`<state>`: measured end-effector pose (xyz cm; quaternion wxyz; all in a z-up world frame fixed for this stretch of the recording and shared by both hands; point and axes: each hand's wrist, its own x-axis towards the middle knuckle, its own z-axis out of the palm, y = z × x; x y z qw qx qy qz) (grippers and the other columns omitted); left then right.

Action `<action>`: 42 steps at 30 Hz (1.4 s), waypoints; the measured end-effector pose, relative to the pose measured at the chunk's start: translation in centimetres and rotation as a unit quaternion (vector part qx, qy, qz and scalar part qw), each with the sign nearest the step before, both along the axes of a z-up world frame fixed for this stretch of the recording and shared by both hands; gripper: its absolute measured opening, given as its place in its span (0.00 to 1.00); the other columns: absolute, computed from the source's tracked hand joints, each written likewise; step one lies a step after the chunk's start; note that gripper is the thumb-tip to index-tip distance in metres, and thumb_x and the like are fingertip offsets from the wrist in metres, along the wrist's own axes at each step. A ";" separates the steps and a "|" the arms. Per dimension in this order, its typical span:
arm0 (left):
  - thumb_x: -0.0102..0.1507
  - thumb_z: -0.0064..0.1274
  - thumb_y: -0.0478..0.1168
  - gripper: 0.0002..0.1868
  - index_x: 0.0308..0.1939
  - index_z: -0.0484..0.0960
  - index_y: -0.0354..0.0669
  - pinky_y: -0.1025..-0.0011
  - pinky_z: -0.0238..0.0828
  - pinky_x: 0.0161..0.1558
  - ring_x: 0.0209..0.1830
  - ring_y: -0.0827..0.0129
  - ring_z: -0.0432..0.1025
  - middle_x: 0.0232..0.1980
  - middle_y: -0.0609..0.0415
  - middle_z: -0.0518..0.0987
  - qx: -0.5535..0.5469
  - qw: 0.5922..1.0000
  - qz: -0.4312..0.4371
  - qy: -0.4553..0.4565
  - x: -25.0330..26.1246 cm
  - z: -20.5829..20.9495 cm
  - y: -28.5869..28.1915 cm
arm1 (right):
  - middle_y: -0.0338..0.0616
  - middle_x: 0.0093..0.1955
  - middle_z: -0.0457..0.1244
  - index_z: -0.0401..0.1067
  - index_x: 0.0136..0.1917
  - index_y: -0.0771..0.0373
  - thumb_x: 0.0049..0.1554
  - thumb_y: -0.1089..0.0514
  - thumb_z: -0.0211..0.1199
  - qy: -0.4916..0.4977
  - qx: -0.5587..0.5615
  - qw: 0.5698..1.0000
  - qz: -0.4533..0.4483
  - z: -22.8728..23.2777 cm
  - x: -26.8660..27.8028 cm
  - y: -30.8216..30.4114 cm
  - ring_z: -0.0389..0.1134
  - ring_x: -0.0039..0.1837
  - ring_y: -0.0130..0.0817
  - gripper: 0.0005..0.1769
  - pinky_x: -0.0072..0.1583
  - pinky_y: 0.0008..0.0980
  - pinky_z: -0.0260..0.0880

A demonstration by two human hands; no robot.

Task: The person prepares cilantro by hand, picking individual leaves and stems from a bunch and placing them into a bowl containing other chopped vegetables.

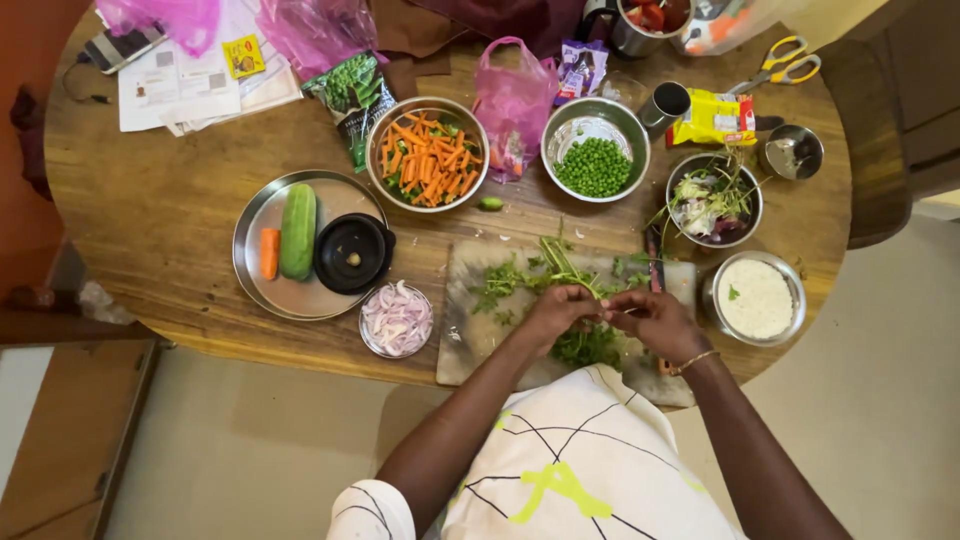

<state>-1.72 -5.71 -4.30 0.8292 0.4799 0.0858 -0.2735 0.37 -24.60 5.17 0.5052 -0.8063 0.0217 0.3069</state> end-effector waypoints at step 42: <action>0.65 0.59 0.35 0.10 0.49 0.86 0.35 0.75 0.73 0.38 0.33 0.74 0.76 0.37 0.51 0.85 0.268 0.943 0.175 -0.092 0.2 0.7 3.3 | 0.42 0.44 0.72 0.79 0.49 0.67 0.57 0.58 0.68 0.063 0.142 0.988 -0.001 -4.6 0.8 -2.5 0.73 0.46 0.28 0.11 0.54 0.30 0.74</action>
